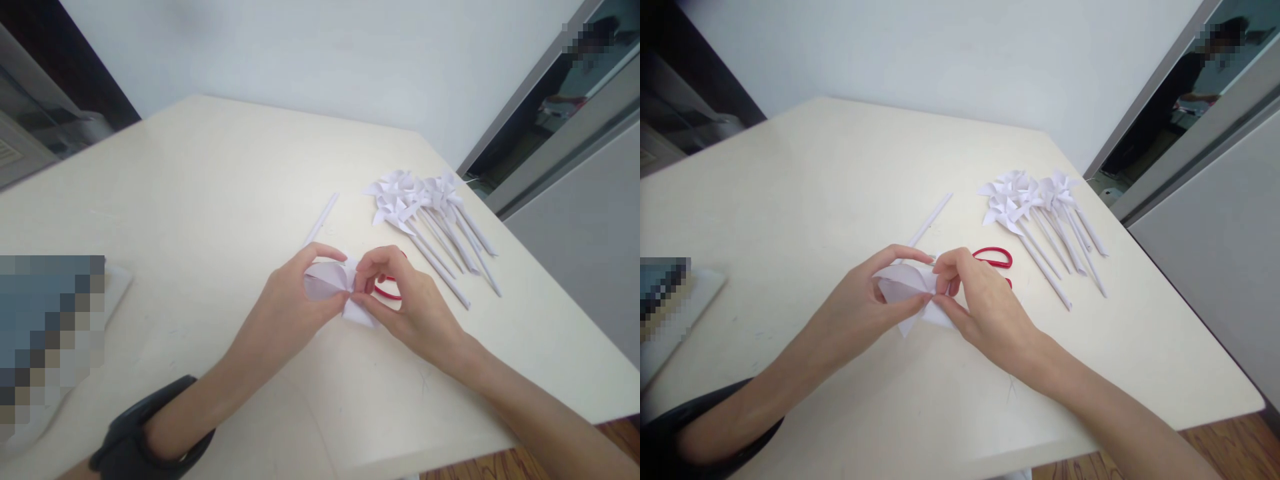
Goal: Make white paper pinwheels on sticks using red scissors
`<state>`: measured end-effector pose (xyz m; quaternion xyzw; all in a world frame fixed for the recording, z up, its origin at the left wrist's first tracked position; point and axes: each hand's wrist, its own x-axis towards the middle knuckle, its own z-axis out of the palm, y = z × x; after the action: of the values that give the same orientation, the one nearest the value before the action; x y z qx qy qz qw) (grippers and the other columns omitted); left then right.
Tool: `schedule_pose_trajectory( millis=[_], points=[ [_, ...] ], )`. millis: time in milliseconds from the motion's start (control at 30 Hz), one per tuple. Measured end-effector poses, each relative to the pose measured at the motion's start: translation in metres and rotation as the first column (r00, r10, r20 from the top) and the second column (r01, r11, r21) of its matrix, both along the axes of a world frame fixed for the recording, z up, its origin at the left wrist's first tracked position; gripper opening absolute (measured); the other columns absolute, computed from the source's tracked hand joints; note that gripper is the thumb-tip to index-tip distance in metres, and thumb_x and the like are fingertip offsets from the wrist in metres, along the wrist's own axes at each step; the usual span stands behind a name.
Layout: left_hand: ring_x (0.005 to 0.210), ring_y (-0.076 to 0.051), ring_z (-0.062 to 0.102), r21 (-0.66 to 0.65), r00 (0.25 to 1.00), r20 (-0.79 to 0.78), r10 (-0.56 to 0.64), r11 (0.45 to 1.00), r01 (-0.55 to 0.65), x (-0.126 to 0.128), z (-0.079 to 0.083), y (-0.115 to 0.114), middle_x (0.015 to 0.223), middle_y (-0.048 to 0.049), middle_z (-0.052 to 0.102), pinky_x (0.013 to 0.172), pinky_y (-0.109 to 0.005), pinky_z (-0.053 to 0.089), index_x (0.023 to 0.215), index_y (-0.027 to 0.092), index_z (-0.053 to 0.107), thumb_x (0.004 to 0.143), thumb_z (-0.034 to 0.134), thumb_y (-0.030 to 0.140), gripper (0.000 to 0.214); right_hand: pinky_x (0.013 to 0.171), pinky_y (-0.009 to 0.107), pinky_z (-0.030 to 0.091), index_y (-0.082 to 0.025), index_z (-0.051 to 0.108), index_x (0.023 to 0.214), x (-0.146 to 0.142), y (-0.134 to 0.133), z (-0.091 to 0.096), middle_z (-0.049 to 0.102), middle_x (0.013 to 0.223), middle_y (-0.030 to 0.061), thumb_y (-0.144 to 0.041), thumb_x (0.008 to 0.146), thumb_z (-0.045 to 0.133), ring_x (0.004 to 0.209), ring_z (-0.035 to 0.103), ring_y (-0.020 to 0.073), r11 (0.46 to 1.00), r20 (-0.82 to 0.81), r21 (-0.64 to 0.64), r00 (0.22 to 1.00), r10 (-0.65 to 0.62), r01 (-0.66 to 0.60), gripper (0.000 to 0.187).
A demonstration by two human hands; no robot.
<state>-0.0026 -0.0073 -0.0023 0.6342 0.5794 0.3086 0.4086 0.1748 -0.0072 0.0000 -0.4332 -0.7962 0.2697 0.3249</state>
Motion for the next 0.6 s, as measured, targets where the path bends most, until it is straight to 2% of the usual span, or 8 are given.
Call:
schedule_pose_trajectory(
  millis=[200,600],
  points=[
    [0.047,-0.010,0.045,-0.084,0.997,0.066,-0.032,0.996,0.037,-0.0004,0.0061,-0.0001,0.058,0.0070,0.053,0.041,-0.017,0.034,0.105,0.032,0.056,0.073,0.061,0.025,0.033,0.070,0.024,0.046,-0.022,0.044,0.099,0.0014,0.0010,0.0005,0.060,0.088,-0.0017,-0.009,0.080,0.059,0.080,0.057,0.0104,1.000,-0.045,-0.019,0.999,0.003,-0.004,0.027],
    [0.047,-0.013,0.053,-0.125,0.984,0.180,0.012,0.992,0.010,0.0017,0.0050,0.0058,0.060,0.0039,0.060,0.042,-0.020,0.036,0.105,0.028,0.059,0.068,0.066,0.025,0.037,0.074,0.029,0.047,-0.022,0.044,0.096,0.0037,0.0051,0.0043,0.057,0.083,-0.0016,-0.011,0.078,0.059,0.078,0.057,0.0127,0.989,-0.118,-0.144,0.993,0.007,-0.024,0.026]
  ],
)
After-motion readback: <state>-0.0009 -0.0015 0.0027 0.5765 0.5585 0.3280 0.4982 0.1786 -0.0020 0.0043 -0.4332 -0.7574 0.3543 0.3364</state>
